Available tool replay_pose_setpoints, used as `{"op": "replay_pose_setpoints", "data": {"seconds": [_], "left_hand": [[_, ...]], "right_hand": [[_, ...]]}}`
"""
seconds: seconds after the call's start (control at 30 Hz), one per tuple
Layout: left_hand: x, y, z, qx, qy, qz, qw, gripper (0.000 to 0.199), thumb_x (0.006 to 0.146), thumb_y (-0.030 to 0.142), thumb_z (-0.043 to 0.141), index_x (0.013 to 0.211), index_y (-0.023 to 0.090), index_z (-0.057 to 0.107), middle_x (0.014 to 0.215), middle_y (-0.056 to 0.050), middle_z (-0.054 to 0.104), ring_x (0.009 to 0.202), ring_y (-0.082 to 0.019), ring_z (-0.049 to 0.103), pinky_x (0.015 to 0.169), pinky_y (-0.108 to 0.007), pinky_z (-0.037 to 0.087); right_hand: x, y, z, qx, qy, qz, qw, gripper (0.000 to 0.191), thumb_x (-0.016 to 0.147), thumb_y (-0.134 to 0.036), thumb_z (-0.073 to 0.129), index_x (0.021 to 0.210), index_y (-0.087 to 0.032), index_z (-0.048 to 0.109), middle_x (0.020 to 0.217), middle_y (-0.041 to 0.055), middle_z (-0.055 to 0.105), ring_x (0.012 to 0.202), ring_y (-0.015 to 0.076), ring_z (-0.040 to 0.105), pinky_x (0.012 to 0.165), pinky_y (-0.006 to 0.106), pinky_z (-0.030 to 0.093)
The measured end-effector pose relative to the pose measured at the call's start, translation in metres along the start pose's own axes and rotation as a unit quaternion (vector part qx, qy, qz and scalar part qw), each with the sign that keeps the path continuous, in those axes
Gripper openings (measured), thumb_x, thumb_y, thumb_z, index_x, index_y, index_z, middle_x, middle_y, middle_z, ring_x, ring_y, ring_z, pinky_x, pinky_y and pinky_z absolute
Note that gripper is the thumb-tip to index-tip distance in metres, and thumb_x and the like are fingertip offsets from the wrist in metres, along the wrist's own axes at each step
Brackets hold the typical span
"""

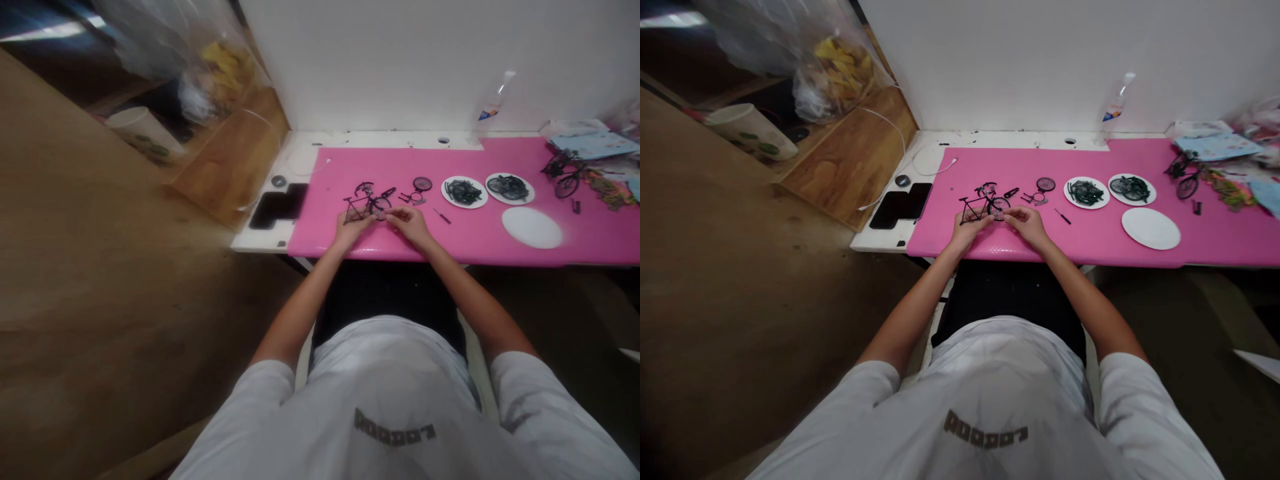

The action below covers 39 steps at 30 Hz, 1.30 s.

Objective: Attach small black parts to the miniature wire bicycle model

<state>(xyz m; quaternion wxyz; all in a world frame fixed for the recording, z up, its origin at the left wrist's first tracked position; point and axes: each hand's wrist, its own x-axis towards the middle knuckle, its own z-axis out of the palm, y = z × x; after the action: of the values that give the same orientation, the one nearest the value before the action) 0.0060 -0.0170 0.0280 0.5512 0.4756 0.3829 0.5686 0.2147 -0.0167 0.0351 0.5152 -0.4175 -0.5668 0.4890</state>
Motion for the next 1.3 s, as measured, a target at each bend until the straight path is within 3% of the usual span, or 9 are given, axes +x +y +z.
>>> {"op": "replay_pose_setpoints", "data": {"seconds": [0.23,0.4,0.5,0.73,0.97,1.3], "left_hand": [[-0.0013,-0.0010,-0.0008,0.010,-0.023,0.004,1.000,0.046,0.070,0.037,0.102,0.108,0.017,0.085,0.112,-0.015,0.085,0.107,-0.031,0.083,0.114,-0.053,0.062],[-0.0009,-0.0033,0.0001,0.023,-0.022,0.018,0.999,0.048,0.069,0.039,0.102,0.107,0.017,0.084,0.110,-0.015,0.086,0.107,-0.030,0.082,0.110,-0.050,0.064],[-0.0007,-0.0043,0.0014,0.021,-0.008,0.005,1.000,0.050,0.067,0.036,0.103,0.107,0.015,0.083,0.109,-0.015,0.085,0.103,-0.029,0.083,0.108,-0.049,0.064],[0.0000,-0.0037,0.0023,0.013,-0.002,0.011,1.000,0.041,0.070,0.027,0.102,0.106,0.017,0.084,0.110,-0.014,0.085,0.105,-0.029,0.082,0.112,-0.051,0.062],[-0.0004,-0.0016,0.0037,0.013,0.013,0.010,1.000,0.039,0.068,0.022,0.101,0.103,0.016,0.083,0.108,-0.014,0.084,0.104,-0.029,0.082,0.111,-0.052,0.062],[-0.0020,0.0028,0.0062,0.019,0.011,0.013,1.000,0.039,0.067,0.023,0.101,0.101,0.017,0.083,0.106,-0.013,0.085,0.103,-0.027,0.081,0.111,-0.050,0.062]], "right_hand": [[-0.0012,-0.0007,-0.0004,-0.017,-0.002,0.004,1.000,0.044,0.075,-0.057,0.094,0.098,-0.022,0.083,0.097,0.0071,0.085,0.073,0.0185,0.071,0.064,0.033,0.060],[0.0000,0.0000,-0.0011,-0.031,0.000,-0.048,0.998,0.030,0.077,-0.050,0.094,0.092,-0.025,0.086,0.102,0.0060,0.085,0.099,0.0253,0.078,0.099,0.043,0.063],[-0.0005,-0.0001,-0.0011,-0.043,-0.014,-0.050,0.998,0.031,0.079,-0.052,0.094,0.095,-0.026,0.088,0.106,0.0066,0.085,0.103,0.0267,0.077,0.106,0.046,0.061],[0.0003,-0.0016,-0.0009,-0.032,-0.017,-0.045,0.998,0.047,0.072,-0.064,0.096,0.089,-0.026,0.078,0.097,0.0056,0.080,0.097,0.0250,0.074,0.101,0.044,0.061],[0.0027,-0.0017,0.0002,-0.007,-0.011,-0.033,0.999,0.061,0.064,-0.061,0.101,0.084,-0.028,0.055,0.086,-0.0003,0.068,0.085,0.0193,0.066,0.090,0.037,0.061],[0.0042,0.0007,0.0006,-0.020,-0.006,-0.042,0.999,0.057,0.067,-0.061,0.098,0.084,-0.027,0.056,0.087,0.0001,0.068,0.085,0.0194,0.064,0.089,0.038,0.059]]}}
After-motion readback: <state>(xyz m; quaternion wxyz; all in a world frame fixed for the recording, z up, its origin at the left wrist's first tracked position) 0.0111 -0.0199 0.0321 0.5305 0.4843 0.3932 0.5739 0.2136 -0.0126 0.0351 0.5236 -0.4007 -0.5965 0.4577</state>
